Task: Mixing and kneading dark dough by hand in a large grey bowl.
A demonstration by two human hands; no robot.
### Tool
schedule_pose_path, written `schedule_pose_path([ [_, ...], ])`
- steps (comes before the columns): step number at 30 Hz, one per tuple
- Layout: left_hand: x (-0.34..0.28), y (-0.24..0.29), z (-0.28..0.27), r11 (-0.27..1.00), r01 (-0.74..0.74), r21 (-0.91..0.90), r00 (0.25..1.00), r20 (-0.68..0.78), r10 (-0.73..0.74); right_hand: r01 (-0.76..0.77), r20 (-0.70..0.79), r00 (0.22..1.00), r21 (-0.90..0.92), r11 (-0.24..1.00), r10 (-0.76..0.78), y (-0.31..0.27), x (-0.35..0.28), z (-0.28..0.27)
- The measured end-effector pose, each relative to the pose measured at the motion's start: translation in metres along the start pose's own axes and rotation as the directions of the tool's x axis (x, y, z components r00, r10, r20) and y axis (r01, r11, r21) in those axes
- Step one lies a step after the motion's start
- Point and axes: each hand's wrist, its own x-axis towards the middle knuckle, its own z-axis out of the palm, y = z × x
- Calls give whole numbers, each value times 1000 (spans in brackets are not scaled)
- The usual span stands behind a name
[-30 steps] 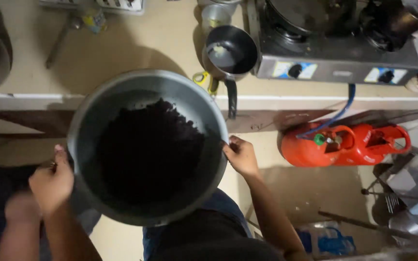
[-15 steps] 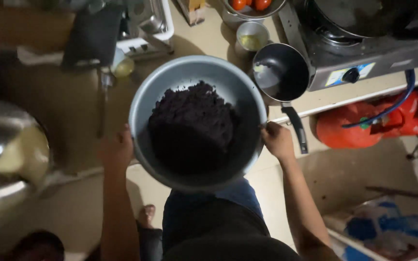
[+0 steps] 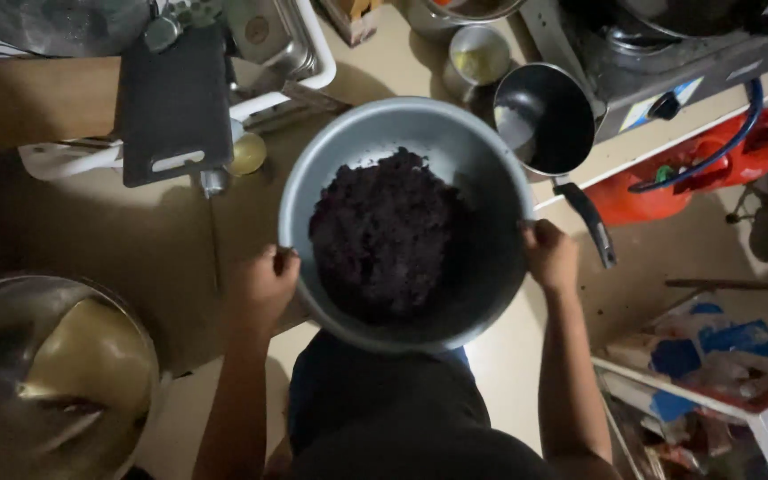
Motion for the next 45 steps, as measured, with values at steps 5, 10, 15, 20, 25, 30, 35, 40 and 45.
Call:
schedule_pose_path([
  [5,16,-22,29,982,-125,-139,988,79,137,-35,14,999,-17,999,35,20,-21,-15],
  [10,44,-46,72,971,61,-230,986,162,-24,-101,15,995,-88,991,102,33,-26,-17],
  [15,69,-80,86,972,-96,-213,987,106,120,-31,-8,999,-38,999,31,16,-20,-9],
  [20,59,-17,18,998,62,-23,996,62,-61,-32,25,999,-194,980,37,-58,-26,-5],
  [25,68,73,34,843,-529,93,848,93,522,539,265,814,-9,842,-518,-160,-14,33],
  [30,123,56,92,707,-696,127,703,322,635,805,626,487,-51,591,-609,-151,-3,108],
  [35,127,30,140,740,-651,171,740,361,567,843,641,402,19,537,-654,-126,17,141],
  [40,132,23,168,765,-584,272,808,292,512,768,600,496,33,639,-628,-97,23,172],
  [45,150,18,193,732,-628,264,776,153,611,740,551,595,-92,666,-585,-55,30,220],
])
